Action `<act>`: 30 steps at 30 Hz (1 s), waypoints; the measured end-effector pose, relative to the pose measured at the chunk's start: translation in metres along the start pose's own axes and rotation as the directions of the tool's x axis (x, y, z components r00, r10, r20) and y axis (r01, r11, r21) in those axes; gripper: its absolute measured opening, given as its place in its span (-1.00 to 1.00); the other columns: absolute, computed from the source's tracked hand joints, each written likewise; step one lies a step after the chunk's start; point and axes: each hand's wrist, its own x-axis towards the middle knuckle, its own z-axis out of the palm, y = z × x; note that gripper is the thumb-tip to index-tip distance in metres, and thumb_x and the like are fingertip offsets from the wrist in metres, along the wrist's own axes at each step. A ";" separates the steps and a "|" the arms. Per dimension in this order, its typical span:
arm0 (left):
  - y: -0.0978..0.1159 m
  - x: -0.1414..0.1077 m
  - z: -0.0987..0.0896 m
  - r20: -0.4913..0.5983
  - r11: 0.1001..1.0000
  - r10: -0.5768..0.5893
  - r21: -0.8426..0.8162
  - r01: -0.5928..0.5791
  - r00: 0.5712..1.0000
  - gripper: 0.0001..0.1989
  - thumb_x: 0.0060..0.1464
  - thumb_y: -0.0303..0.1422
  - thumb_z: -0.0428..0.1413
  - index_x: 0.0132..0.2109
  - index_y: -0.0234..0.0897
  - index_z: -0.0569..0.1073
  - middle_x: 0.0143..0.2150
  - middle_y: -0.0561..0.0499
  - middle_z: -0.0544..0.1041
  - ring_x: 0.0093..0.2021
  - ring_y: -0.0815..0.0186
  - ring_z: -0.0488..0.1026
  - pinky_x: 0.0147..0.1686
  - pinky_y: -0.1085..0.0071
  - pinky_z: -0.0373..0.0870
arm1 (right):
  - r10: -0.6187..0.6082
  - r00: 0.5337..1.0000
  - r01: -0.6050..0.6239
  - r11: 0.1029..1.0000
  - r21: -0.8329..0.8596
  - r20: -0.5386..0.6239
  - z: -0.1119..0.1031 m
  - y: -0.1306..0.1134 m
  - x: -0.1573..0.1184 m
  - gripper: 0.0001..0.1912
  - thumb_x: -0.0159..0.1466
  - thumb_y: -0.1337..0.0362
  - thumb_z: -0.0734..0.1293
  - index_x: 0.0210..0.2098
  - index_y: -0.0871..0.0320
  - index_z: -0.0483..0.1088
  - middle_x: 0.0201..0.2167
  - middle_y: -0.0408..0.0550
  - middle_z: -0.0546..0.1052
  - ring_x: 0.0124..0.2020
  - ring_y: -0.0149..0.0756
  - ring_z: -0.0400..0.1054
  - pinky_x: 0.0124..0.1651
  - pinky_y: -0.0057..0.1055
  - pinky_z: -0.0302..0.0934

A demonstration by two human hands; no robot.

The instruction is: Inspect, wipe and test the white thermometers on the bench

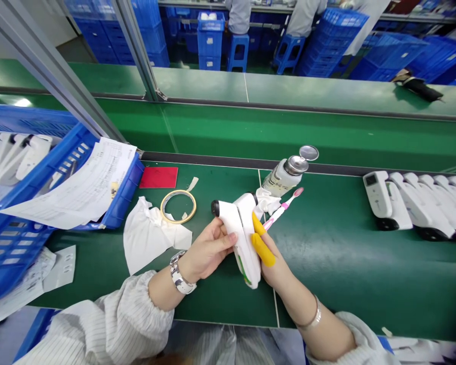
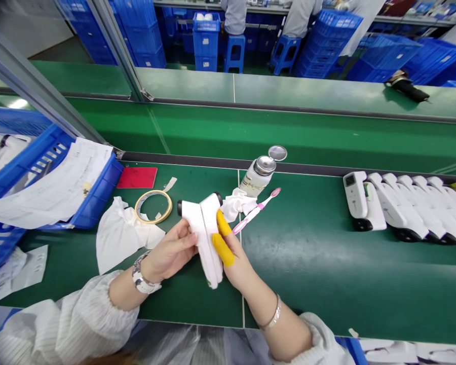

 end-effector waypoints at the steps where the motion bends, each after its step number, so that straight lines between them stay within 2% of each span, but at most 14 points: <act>1: -0.001 0.000 0.000 -0.015 1.000 0.006 0.003 -0.006 1.000 -0.71 -0.03 -0.45 0.19 -0.11 -0.25 0.40 -0.19 0.00 0.49 -0.18 0.35 0.43 -0.15 0.41 0.36 | -0.019 1.000 0.019 1.000 -0.022 -0.006 0.001 -0.002 0.000 -0.44 0.25 0.03 0.26 0.21 -0.10 0.10 0.19 -0.18 0.28 0.19 -0.08 0.13 0.19 -0.11 0.11; 5: -0.004 -0.001 0.002 -0.058 0.997 0.057 0.046 -0.054 0.997 -0.72 -0.03 -0.45 0.19 -0.12 -0.23 0.40 -0.19 0.02 0.50 -0.18 0.34 0.44 -0.15 0.40 0.35 | -0.088 0.996 0.085 0.990 -0.109 -0.022 0.005 -0.009 -0.001 -0.45 0.28 0.05 0.23 0.23 -0.06 0.09 0.11 -0.11 0.37 0.10 -0.05 0.26 0.10 -0.10 0.21; 10: -0.004 0.000 0.004 -0.104 0.981 0.154 0.133 -0.140 0.983 -0.59 -0.01 -0.47 0.18 -0.01 -0.16 0.29 -0.20 0.04 0.52 -0.21 0.36 0.46 -0.21 0.44 0.37 | -0.108 0.993 0.092 0.964 -0.248 -0.050 0.005 -0.011 0.001 -0.53 0.31 0.10 0.20 0.19 -0.02 0.16 0.11 -0.09 0.37 0.11 -0.05 0.24 0.15 -0.09 0.14; 14: -0.003 0.001 0.003 -0.123 0.979 0.171 0.130 -0.155 0.977 -0.54 -0.03 -0.46 0.19 0.02 -0.16 0.25 -0.14 0.02 0.52 -0.11 0.31 0.45 -0.14 0.40 0.38 | -0.051 0.999 0.051 0.992 -0.118 -0.001 0.006 -0.004 0.003 -0.51 0.30 0.08 0.20 0.20 -0.07 0.12 0.18 -0.15 0.29 0.19 -0.12 0.13 0.22 -0.12 0.04; 17: -0.003 0.002 0.001 -0.101 0.970 0.184 0.181 -0.164 0.978 -0.55 -0.02 -0.45 0.19 0.02 -0.17 0.25 -0.15 0.01 0.53 -0.15 0.32 0.47 -0.17 0.42 0.40 | 0.032 0.999 -0.032 0.999 0.004 -0.010 0.008 0.000 0.004 -0.47 0.30 0.01 0.16 0.23 -0.09 0.05 0.21 -0.16 0.24 0.23 -0.12 0.07 0.23 -0.07 0.02; 19: -0.004 0.002 0.000 -0.081 0.952 0.205 0.247 -0.180 0.975 -0.54 -0.02 -0.43 0.19 0.02 -0.17 0.24 -0.17 0.01 0.54 -0.18 0.31 0.48 -0.20 0.40 0.41 | 0.051 0.999 -0.051 0.998 0.023 -0.004 0.008 -0.001 0.004 -0.46 0.30 -0.01 0.16 0.23 -0.08 0.05 0.21 -0.16 0.24 0.24 -0.11 0.05 0.24 -0.05 0.00; 23: -0.005 0.002 -0.002 -0.066 0.913 0.253 0.347 -0.216 0.965 -0.54 -0.04 -0.40 0.21 0.00 -0.18 0.22 -0.22 0.02 0.55 -0.19 0.28 0.49 -0.19 0.36 0.43 | 0.014 0.999 -0.015 0.999 0.031 0.038 0.004 -0.004 0.004 -0.49 0.29 0.02 0.20 0.20 -0.06 0.13 0.18 -0.13 0.29 0.18 -0.06 0.15 0.20 -0.11 0.10; 26: -0.004 0.002 -0.002 -0.057 0.911 0.235 0.360 -0.199 0.970 -0.56 0.01 -0.37 0.17 0.02 -0.17 0.20 -0.24 0.01 0.55 -0.27 0.26 0.51 -0.28 0.34 0.46 | 0.025 0.999 -0.025 1.000 0.006 -0.028 0.001 -0.007 0.003 -0.44 0.28 -0.01 0.19 0.22 -0.02 0.10 0.04 -0.03 0.43 0.04 -0.01 0.31 0.05 -0.07 0.25; 28: -0.003 0.002 -0.003 -0.058 0.919 0.233 0.339 -0.200 0.971 -0.59 0.05 -0.36 0.14 0.03 -0.17 0.20 -0.24 0.01 0.56 -0.29 0.28 0.52 -0.30 0.37 0.45 | 0.013 0.999 -0.012 1.000 0.016 -0.041 0.002 -0.010 0.004 -0.45 0.26 0.05 0.25 0.21 -0.03 0.12 0.03 -0.04 0.43 0.04 -0.02 0.30 0.04 -0.07 0.25; 30: -0.001 0.004 -0.004 -0.066 0.925 0.243 0.316 -0.210 0.968 -0.63 0.06 -0.36 0.12 0.02 -0.19 0.23 -0.25 0.01 0.56 -0.27 0.31 0.51 -0.27 0.43 0.44 | -0.009 1.000 0.008 0.997 0.074 0.019 0.004 -0.014 0.006 -0.49 0.24 0.15 0.31 0.16 -0.05 0.19 0.07 -0.07 0.40 0.08 -0.04 0.26 0.09 -0.10 0.21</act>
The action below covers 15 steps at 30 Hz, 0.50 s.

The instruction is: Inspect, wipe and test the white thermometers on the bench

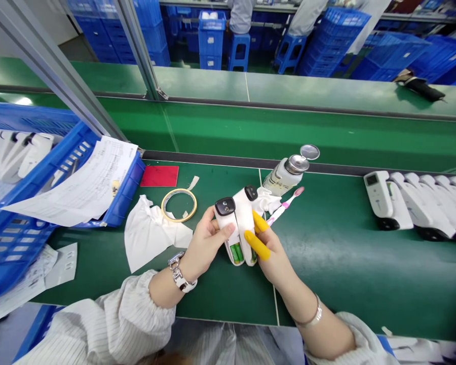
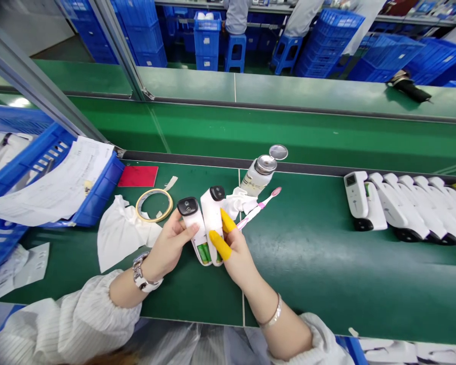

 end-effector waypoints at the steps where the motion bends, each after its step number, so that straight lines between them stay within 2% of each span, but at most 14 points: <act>1: 0.000 0.001 -0.001 -0.001 1.000 -0.001 -0.009 0.001 1.000 -0.64 0.07 -0.37 0.12 0.01 -0.20 0.25 -0.26 0.02 0.56 -0.27 0.33 0.51 -0.27 0.46 0.43 | -0.005 0.999 0.004 0.999 0.033 0.036 0.001 -0.002 0.001 -0.51 0.23 0.19 0.32 0.14 -0.05 0.21 0.08 -0.08 0.40 0.09 -0.05 0.26 0.10 -0.11 0.19; 3: 0.001 0.003 -0.003 0.019 1.000 -0.018 -0.021 0.018 1.000 -0.68 0.07 -0.37 0.11 -0.01 -0.22 0.28 -0.28 0.02 0.57 -0.29 0.34 0.51 -0.30 0.49 0.42 | -0.021 0.998 0.016 0.997 0.072 0.066 0.001 -0.004 0.002 -0.53 0.21 0.25 0.35 0.10 -0.04 0.24 0.05 -0.09 0.41 0.07 -0.09 0.27 0.10 -0.15 0.19; 7: 0.003 0.005 -0.007 0.056 0.999 -0.019 -0.035 0.021 0.998 -0.70 0.06 -0.38 0.13 -0.04 -0.22 0.30 -0.30 0.02 0.57 -0.32 0.34 0.51 -0.33 0.48 0.43 | -0.043 0.998 0.038 0.994 0.105 0.039 -0.001 -0.004 0.002 -0.53 0.17 0.34 0.39 0.04 -0.07 0.26 -0.02 -0.14 0.46 0.01 -0.19 0.33 0.04 -0.27 0.24; 15: 0.006 0.004 -0.007 0.093 0.999 -0.008 -0.032 0.011 0.996 -0.69 0.06 -0.42 0.13 -0.03 -0.18 0.32 -0.25 0.02 0.57 -0.26 0.31 0.52 -0.29 0.46 0.44 | 0.009 0.995 -0.024 0.989 0.144 0.103 -0.001 -0.007 -0.001 -0.46 0.21 0.35 0.36 0.13 -0.08 0.16 -0.10 -0.12 0.51 -0.09 -0.22 0.41 -0.10 -0.33 0.33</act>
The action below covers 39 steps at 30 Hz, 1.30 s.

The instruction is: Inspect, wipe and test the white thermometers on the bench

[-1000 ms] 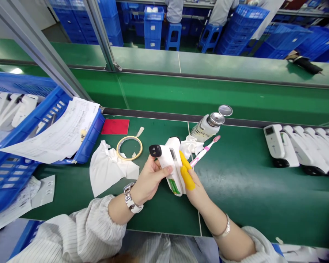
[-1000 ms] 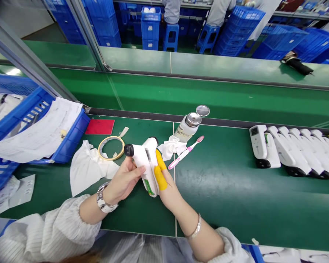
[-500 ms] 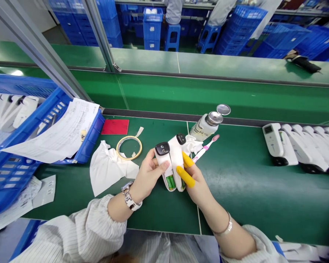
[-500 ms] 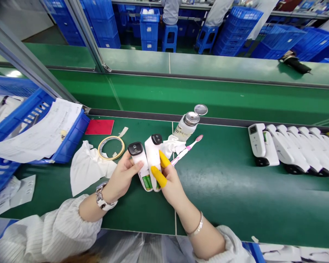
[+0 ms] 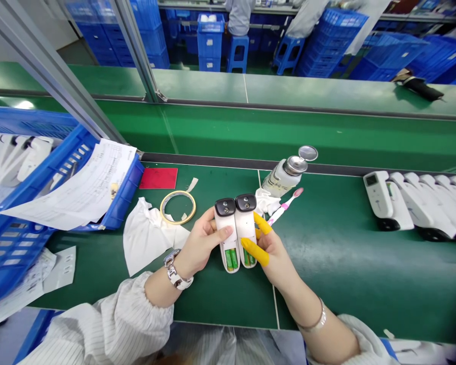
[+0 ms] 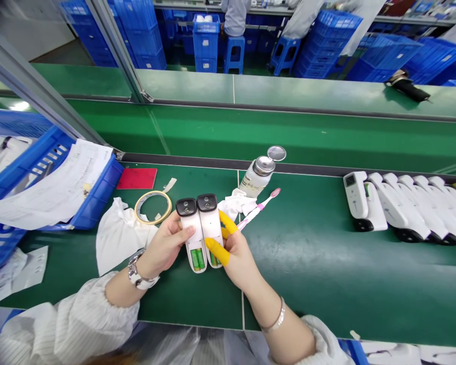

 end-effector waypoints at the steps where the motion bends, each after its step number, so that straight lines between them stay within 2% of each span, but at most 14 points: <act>1: 0.000 0.000 0.000 0.003 1.000 0.004 -0.002 -0.004 1.000 -0.69 0.06 -0.42 0.13 -0.03 -0.18 0.33 -0.25 0.02 0.57 -0.25 0.31 0.52 -0.29 0.46 0.44 | -0.005 1.000 0.005 1.000 -0.007 0.001 0.000 -0.001 0.000 -0.45 0.21 0.35 0.35 0.14 -0.09 0.16 -0.09 -0.13 0.51 -0.09 -0.24 0.41 -0.11 -0.35 0.32; 5: 0.000 -0.001 0.000 0.016 1.000 0.002 -0.007 -0.002 1.000 -0.70 0.05 -0.43 0.13 -0.04 -0.17 0.35 -0.22 0.02 0.57 -0.22 0.32 0.51 -0.26 0.46 0.44 | -0.023 1.000 0.024 0.999 -0.024 0.008 0.002 -0.003 -0.002 -0.46 0.23 0.36 0.34 0.15 -0.12 0.17 -0.11 -0.18 0.52 -0.10 -0.32 0.40 -0.09 -0.43 0.30; 9: -0.002 -0.001 0.000 0.015 1.000 0.017 -0.023 -0.017 1.000 -0.66 0.03 -0.45 0.15 -0.02 -0.14 0.36 -0.20 0.04 0.57 -0.21 0.34 0.50 -0.21 0.45 0.44 | -0.045 0.999 0.046 0.999 -0.018 0.026 0.002 -0.004 -0.002 -0.46 0.23 0.35 0.34 0.14 -0.15 0.17 -0.09 -0.19 0.51 -0.09 -0.32 0.39 -0.06 -0.41 0.29; 16: -0.003 0.000 -0.001 -0.023 0.999 0.028 -0.015 -0.028 0.999 -0.53 -0.01 -0.47 0.18 0.06 -0.04 0.34 0.00 0.09 0.49 -0.12 0.38 0.46 -0.09 0.46 0.39 | -0.051 0.998 0.052 0.998 -0.021 0.022 0.002 -0.004 -0.001 -0.51 0.22 0.36 0.34 0.10 -0.11 0.22 -0.05 -0.18 0.48 -0.03 -0.29 0.35 0.02 -0.37 0.25; 22: -0.003 -0.001 -0.003 -0.019 1.000 0.020 0.001 -0.020 1.000 -0.50 -0.01 -0.45 0.18 0.09 -0.07 0.32 -0.13 0.05 0.54 -0.15 0.36 0.46 -0.12 0.45 0.39 | -0.042 0.999 0.043 0.998 -0.038 0.029 0.003 -0.004 -0.003 -0.54 0.23 0.35 0.33 0.08 -0.09 0.23 -0.06 -0.15 0.48 -0.06 -0.29 0.36 0.02 -0.34 0.25; 31: -0.001 -0.002 -0.002 -0.030 1.000 -0.015 0.013 0.015 0.999 -0.44 -0.02 -0.42 0.18 0.14 -0.10 0.26 -0.12 0.00 0.54 -0.12 0.28 0.46 -0.13 0.38 0.41 | -0.018 1.000 0.019 0.995 -0.099 0.007 0.004 -0.008 -0.003 -0.57 0.21 0.28 0.35 0.06 -0.07 0.25 -0.01 -0.11 0.45 -0.02 -0.18 0.34 0.03 -0.25 0.22; 39: 0.001 -0.001 -0.001 0.013 0.999 -0.015 0.032 0.014 1.000 -0.65 0.02 -0.42 0.15 0.00 -0.19 0.36 -0.22 -0.01 0.57 -0.25 0.28 0.52 -0.28 0.44 0.44 | -0.001 1.000 0.002 0.999 -0.049 0.020 0.002 -0.003 -0.004 -0.54 0.20 0.30 0.36 0.07 -0.05 0.23 -0.01 -0.11 0.46 0.03 -0.21 0.32 0.05 -0.29 0.19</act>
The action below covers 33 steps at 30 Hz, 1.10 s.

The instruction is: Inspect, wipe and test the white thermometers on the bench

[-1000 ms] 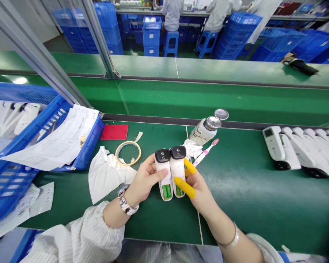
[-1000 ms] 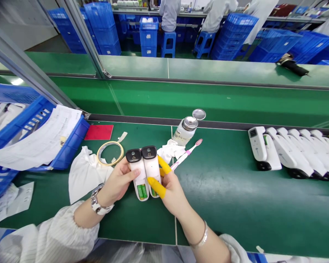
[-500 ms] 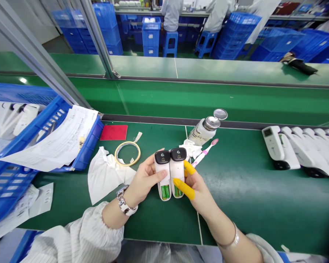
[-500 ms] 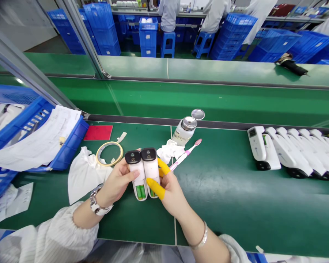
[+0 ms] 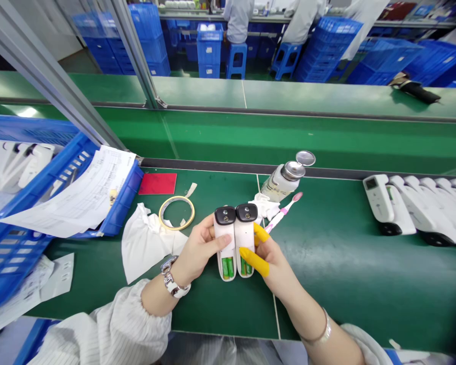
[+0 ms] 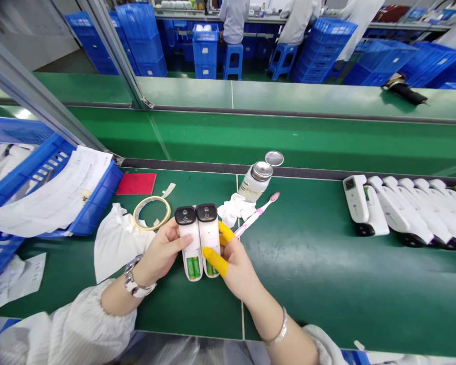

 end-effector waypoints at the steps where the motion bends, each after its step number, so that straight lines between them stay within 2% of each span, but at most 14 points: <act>1: 0.000 0.000 0.000 0.001 1.000 0.000 -0.001 0.000 1.000 -0.66 0.03 -0.42 0.15 -0.01 -0.19 0.36 -0.22 -0.01 0.58 -0.26 0.29 0.52 -0.28 0.44 0.44 | 0.004 1.000 -0.004 1.000 0.001 -0.003 0.000 0.000 0.000 -0.53 0.20 0.29 0.36 0.07 -0.05 0.23 0.00 -0.12 0.45 0.03 -0.21 0.31 0.06 -0.29 0.19; 5: 0.002 0.001 0.000 -0.011 0.999 -0.032 -0.008 0.032 0.999 -0.68 0.03 -0.40 0.15 -0.03 -0.22 0.36 -0.25 -0.02 0.58 -0.31 0.30 0.52 -0.32 0.45 0.45 | 0.054 0.998 -0.054 0.999 0.000 -0.020 -0.002 0.000 0.000 -0.59 0.23 0.22 0.33 0.07 -0.02 0.26 -0.04 -0.10 0.47 -0.04 -0.17 0.35 -0.01 -0.25 0.24; 10: 0.003 0.003 0.000 -0.066 0.994 -0.107 -0.016 0.106 0.992 -0.68 0.02 -0.35 0.16 -0.04 -0.24 0.36 -0.24 -0.05 0.57 -0.32 0.26 0.52 -0.33 0.40 0.45 | 0.110 0.987 -0.099 0.991 0.094 -0.120 -0.007 0.011 -0.001 -0.64 0.24 0.03 0.27 -0.01 -0.01 0.36 -0.28 -0.11 0.55 -0.28 -0.15 0.42 -0.21 -0.22 0.30; 13: 0.004 0.003 0.000 -0.082 0.991 -0.137 -0.019 0.136 0.987 -0.66 0.02 -0.33 0.16 -0.04 -0.25 0.36 -0.23 -0.07 0.57 -0.32 0.25 0.52 -0.34 0.41 0.44 | 0.119 0.980 -0.099 0.986 0.131 -0.160 -0.008 0.015 -0.001 -0.63 0.20 -0.01 0.30 -0.07 -0.02 0.39 -0.37 -0.12 0.54 -0.33 -0.14 0.42 -0.27 -0.21 0.29; 19: 0.006 0.004 0.000 -0.088 0.985 -0.171 -0.043 0.168 0.981 -0.61 -0.01 -0.29 0.17 -0.01 -0.26 0.36 -0.24 -0.09 0.56 -0.32 0.22 0.52 -0.40 0.42 0.41 | 0.106 0.988 -0.095 0.991 0.098 -0.116 -0.008 0.014 -0.001 -0.62 0.22 -0.03 0.26 -0.04 -0.02 0.37 -0.32 -0.10 0.55 -0.25 -0.10 0.43 -0.25 -0.19 0.30; 25: 0.005 0.004 -0.001 -0.070 0.984 -0.175 -0.041 0.172 0.982 -0.63 0.01 -0.31 0.16 -0.01 -0.25 0.35 -0.28 -0.07 0.56 -0.33 0.22 0.51 -0.39 0.41 0.41 | 0.106 0.993 -0.098 0.986 0.131 -0.056 -0.011 0.018 -0.002 -0.64 0.30 0.05 0.18 0.04 0.01 0.33 -0.20 -0.08 0.55 -0.17 -0.13 0.42 -0.23 -0.26 0.32; 29: 0.005 0.004 0.000 -0.076 0.985 -0.174 -0.030 0.172 0.982 -0.63 0.01 -0.30 0.16 -0.01 -0.26 0.35 -0.28 -0.07 0.56 -0.35 0.24 0.51 -0.39 0.42 0.41 | 0.129 0.990 -0.121 0.985 0.126 -0.063 -0.011 0.018 -0.002 -0.64 0.31 0.06 0.18 0.04 0.01 0.32 -0.15 -0.08 0.53 -0.13 -0.15 0.41 -0.12 -0.24 0.30; 33: 0.004 0.003 0.002 -0.104 0.987 -0.158 -0.052 0.154 0.982 -0.60 -0.01 -0.30 0.17 0.00 -0.22 0.35 -0.29 -0.03 0.54 -0.36 0.29 0.49 -0.37 0.42 0.41 | 0.142 0.986 -0.128 0.981 0.146 -0.092 -0.005 0.011 0.001 -0.66 0.27 0.09 0.25 0.01 0.00 0.34 -0.11 -0.09 0.50 -0.11 -0.17 0.38 -0.05 -0.22 0.28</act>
